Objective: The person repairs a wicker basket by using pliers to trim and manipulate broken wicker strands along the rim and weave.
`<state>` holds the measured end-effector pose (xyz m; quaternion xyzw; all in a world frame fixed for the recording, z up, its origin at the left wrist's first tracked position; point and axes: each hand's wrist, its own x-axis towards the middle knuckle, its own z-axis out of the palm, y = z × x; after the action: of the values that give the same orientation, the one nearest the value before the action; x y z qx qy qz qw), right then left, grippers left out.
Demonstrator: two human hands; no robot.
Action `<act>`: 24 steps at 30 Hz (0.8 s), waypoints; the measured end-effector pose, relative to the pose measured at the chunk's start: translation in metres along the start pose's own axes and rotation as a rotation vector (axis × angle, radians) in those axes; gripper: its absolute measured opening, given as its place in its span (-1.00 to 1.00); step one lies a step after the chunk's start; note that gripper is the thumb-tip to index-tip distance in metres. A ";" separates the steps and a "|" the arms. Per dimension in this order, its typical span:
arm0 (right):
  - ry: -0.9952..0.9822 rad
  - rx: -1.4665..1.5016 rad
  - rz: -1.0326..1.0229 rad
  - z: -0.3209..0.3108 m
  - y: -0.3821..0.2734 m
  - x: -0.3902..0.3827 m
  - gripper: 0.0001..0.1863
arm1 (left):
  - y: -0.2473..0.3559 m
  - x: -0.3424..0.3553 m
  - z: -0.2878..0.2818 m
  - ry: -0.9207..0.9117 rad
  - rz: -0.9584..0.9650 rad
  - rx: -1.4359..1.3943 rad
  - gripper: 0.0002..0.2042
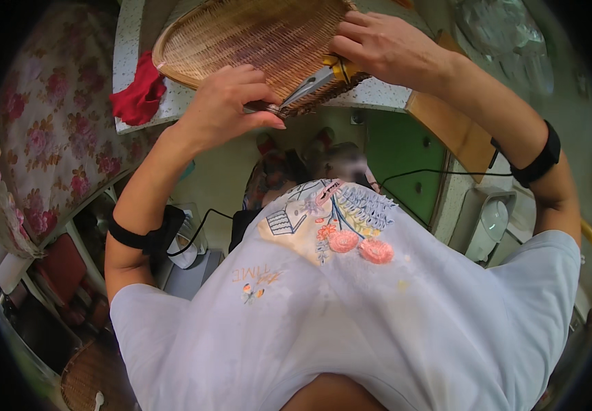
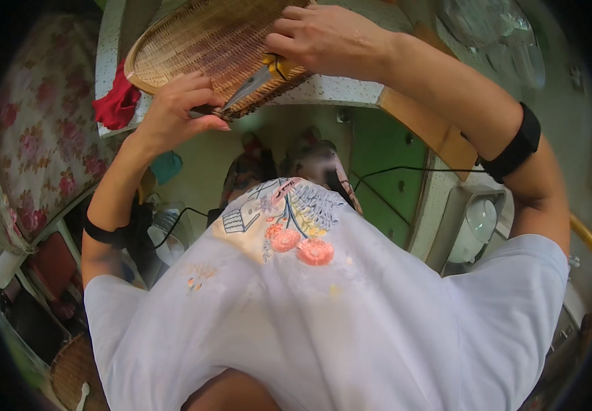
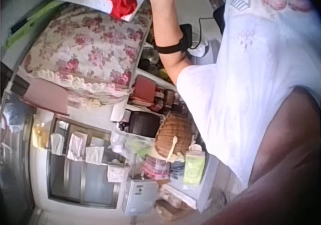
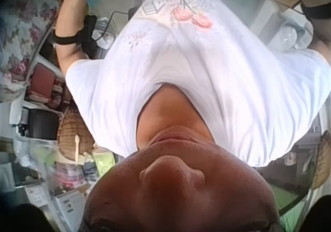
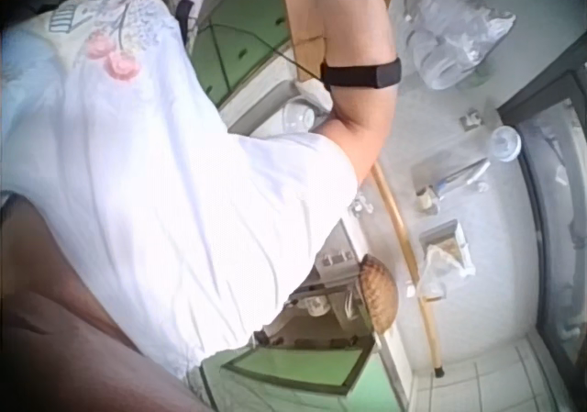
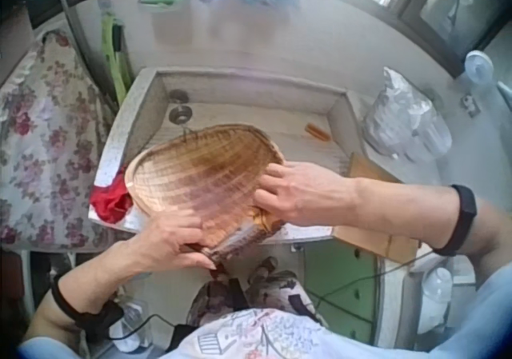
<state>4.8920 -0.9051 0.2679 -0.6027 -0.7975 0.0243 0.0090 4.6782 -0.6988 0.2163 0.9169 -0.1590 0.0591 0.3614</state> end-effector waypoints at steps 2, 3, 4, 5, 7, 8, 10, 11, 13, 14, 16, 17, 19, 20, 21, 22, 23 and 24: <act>-0.002 -0.063 -0.032 0.000 0.001 0.001 -0.71 | -0.001 0.000 0.001 -0.009 0.014 0.006 -0.67; -0.004 -0.060 -0.026 0.000 0.000 0.000 -0.71 | -0.002 0.000 0.002 -0.012 0.024 0.018 -0.68; -0.023 -0.074 -0.022 0.001 -0.001 -0.001 -0.71 | -0.001 0.000 0.004 -0.016 0.026 0.014 -0.68; -0.040 -0.089 -0.024 0.002 -0.002 0.001 -0.71 | -0.002 -0.001 0.005 -0.008 0.027 0.022 -0.68; -0.110 -0.076 0.017 0.003 -0.005 -0.003 -0.72 | -0.002 -0.001 0.008 0.000 0.026 0.030 -0.68; -0.185 -0.066 0.057 0.000 -0.009 -0.004 -0.73 | -0.001 -0.001 0.011 0.012 0.016 0.060 -0.69; -0.266 -0.008 0.111 -0.008 -0.016 -0.006 -0.74 | 0.001 -0.001 0.019 0.026 0.007 0.085 -0.69; -0.342 0.049 0.167 -0.013 -0.020 -0.006 -0.74 | 0.001 0.000 0.022 0.037 0.004 0.108 -0.70; -0.437 0.096 0.255 -0.018 -0.028 -0.005 -0.73 | 0.003 0.001 0.028 0.049 0.003 0.125 -0.70; -0.527 0.142 0.343 -0.020 -0.031 -0.005 -0.72 | 0.005 0.001 0.032 0.075 -0.002 0.158 -0.71; -0.580 0.192 0.385 -0.022 -0.037 -0.007 -0.74 | 0.007 0.002 0.040 0.104 -0.004 0.184 -0.72; -0.627 0.243 0.424 -0.023 -0.040 -0.007 -0.76 | 0.007 0.002 0.044 0.101 0.004 0.223 -0.72; -0.732 0.284 0.474 -0.027 -0.047 -0.006 -0.73 | 0.008 0.001 0.055 0.102 0.018 0.252 -0.72; -0.831 0.327 0.515 -0.030 -0.050 -0.005 -0.70 | 0.010 0.001 0.061 0.108 0.011 0.274 -0.72; -0.841 0.326 0.522 -0.034 -0.054 -0.003 -0.70 | 0.012 0.001 0.066 0.114 0.003 0.296 -0.72; -0.906 0.423 0.609 -0.038 -0.058 -0.001 -0.69 | 0.014 0.002 0.069 0.119 0.007 0.285 -0.72; -0.970 0.519 0.695 -0.040 -0.060 0.001 -0.68 | 0.017 0.002 0.071 0.120 0.001 0.325 -0.72; -0.982 0.516 0.699 -0.035 -0.060 -0.004 -0.68 | 0.019 0.003 0.074 0.122 -0.006 0.366 -0.72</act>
<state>4.8365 -0.9243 0.3056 -0.7238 -0.4344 0.4887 -0.2203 4.6739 -0.7630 0.1750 0.9624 -0.1209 0.1414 0.1979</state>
